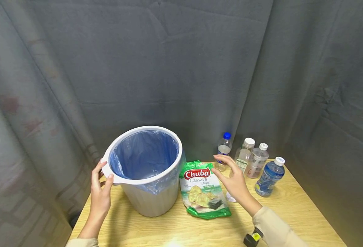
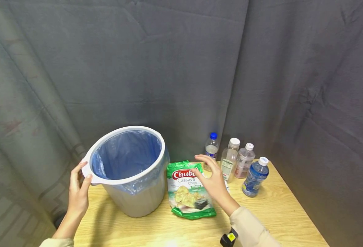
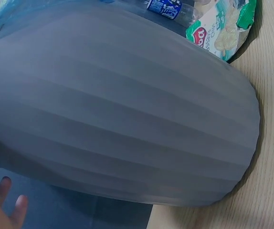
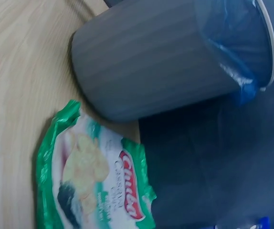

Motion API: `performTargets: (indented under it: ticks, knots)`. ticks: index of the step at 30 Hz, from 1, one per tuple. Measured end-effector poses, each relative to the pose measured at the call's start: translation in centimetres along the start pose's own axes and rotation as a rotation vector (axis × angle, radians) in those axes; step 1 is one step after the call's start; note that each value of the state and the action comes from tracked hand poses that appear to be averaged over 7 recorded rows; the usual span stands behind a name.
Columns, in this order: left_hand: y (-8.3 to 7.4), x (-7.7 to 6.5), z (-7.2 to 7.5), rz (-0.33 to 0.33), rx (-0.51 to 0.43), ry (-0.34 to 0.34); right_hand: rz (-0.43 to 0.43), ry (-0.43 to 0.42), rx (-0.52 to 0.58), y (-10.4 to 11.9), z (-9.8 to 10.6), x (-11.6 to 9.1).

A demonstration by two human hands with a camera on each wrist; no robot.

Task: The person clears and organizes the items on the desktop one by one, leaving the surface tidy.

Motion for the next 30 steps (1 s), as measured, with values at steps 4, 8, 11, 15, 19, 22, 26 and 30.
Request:
performTargets:
  ticks: [4, 8, 11, 15, 19, 22, 26, 30]
  knots:
    - [0.0, 0.0, 0.0, 0.016, 0.001, 0.003, -0.014, -0.003, -0.025, 0.4, 1.1, -0.4]
    - [0.1, 0.0, 0.0, 0.021, -0.005, 0.003, 0.004, -0.026, -0.054, 0.5, 1.9, -1.0]
    - [0.0, 0.0, 0.0, 0.012, -0.007, 0.003, 0.01, -0.047, -0.057, 0.1, 2.5, -1.5]
    - [0.1, 0.1, 0.0, 0.007, -0.007, 0.002, -0.015, -0.052, -0.085, -1.5, 2.9, -2.5]
    - [0.2, 0.0, 0.0, 0.013, -0.007, 0.004, -0.059, -0.064, -0.123, -4.3, 3.4, -4.3]
    - [0.0, 0.0, 0.0, 0.011, -0.011, 0.002, -0.09, -0.071, -0.146, -6.3, 3.8, -5.6]
    - [0.0, 0.0, 0.1, 0.003, -0.019, 0.001, -0.123, -0.067, -0.165, -7.9, 4.2, -7.0]
    - [0.1, 0.0, 0.1, 0.007, -0.027, 0.001, -0.112, -0.04, -0.204, -9.0, 4.3, -8.4]
Point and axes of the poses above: each hand's wrist, its own x-axis towards the middle knuckle, its own z-axis out of the back of the hand, y = z × x, the point moved 10 cm from there along x, towards the middle knuckle, and after that the axes turned 8 degrees about z, right-handed, at the moved point
